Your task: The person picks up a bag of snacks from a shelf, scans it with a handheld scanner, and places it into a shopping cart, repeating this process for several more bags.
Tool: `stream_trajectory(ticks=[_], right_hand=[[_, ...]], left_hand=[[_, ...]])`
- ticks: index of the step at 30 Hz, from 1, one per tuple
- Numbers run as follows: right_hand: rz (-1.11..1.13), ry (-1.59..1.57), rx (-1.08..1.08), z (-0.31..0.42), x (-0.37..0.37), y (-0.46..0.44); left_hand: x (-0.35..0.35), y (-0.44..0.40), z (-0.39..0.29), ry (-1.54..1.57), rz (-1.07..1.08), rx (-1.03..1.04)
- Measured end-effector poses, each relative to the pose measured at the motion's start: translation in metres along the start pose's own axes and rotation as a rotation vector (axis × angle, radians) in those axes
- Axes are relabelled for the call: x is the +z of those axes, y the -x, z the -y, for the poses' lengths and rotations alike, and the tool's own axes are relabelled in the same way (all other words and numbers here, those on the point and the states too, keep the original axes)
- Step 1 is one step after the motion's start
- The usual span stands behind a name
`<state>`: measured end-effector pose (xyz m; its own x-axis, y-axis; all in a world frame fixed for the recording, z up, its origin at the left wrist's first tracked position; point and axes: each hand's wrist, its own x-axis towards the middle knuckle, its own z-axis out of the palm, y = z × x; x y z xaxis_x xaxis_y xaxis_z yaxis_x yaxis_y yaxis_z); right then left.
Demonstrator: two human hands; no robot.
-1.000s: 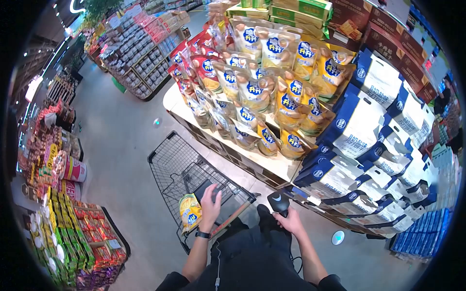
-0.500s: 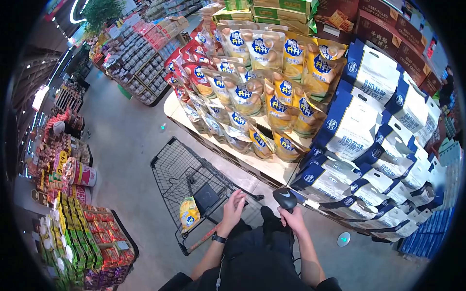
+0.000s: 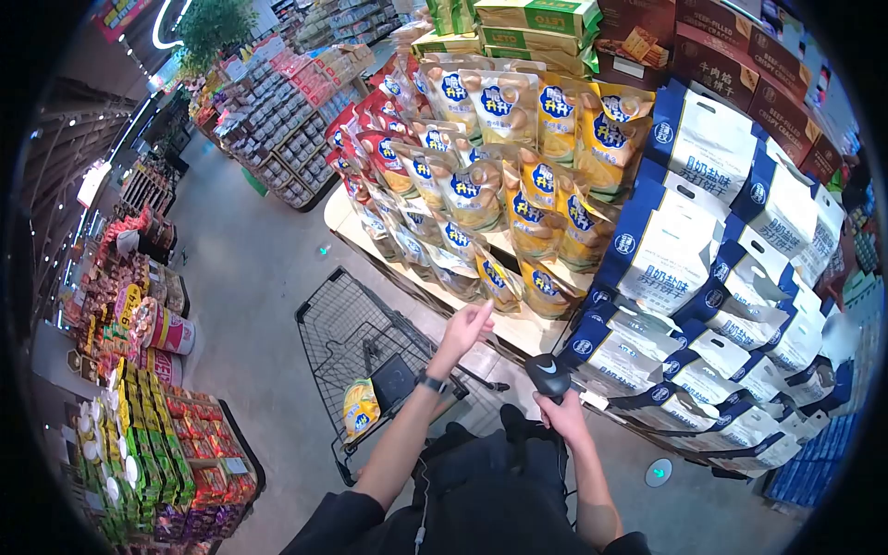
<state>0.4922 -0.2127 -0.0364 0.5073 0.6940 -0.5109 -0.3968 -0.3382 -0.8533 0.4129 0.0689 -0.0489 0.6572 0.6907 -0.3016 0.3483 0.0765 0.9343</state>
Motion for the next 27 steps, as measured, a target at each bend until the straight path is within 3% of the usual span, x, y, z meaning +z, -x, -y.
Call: stream_trajectory(ticks=[2,10,13,17,18,21,22,25,27], right_hand=[[-0.018,0.003,-0.028,-0.001,0.0,0.006],[-0.128,0.036,-0.036,-0.01,-0.014,0.031],[-0.142,0.033,-0.026,-0.017,-0.02,0.035],[-0.16,0.005,-0.017,-0.017,-0.02,0.037],[-0.157,0.007,-0.016,-0.018,-0.02,0.035],[-0.124,0.015,-0.037,-0.017,-0.018,0.034],[-0.113,0.017,-0.051,-0.014,-0.018,0.034],[-0.064,0.066,-0.071,-0.005,-0.02,0.035],[-0.023,0.051,-0.102,0.007,-0.02,0.039]], left_hand=[[0.02,-0.024,-0.012,0.132,0.022,-0.142],[0.066,-0.098,0.025,-0.169,-0.153,-0.072],[0.067,-0.113,0.045,-0.209,-0.108,-0.038],[0.065,-0.093,0.046,-0.639,-0.273,0.331],[0.061,-0.081,0.036,-0.676,-0.256,0.31],[0.045,-0.044,0.007,-0.32,-0.194,0.446],[0.037,-0.047,0.02,-0.377,-0.254,0.574],[-0.003,-0.018,0.01,0.111,0.063,0.154],[-0.027,-0.01,0.013,0.547,0.137,0.066]])
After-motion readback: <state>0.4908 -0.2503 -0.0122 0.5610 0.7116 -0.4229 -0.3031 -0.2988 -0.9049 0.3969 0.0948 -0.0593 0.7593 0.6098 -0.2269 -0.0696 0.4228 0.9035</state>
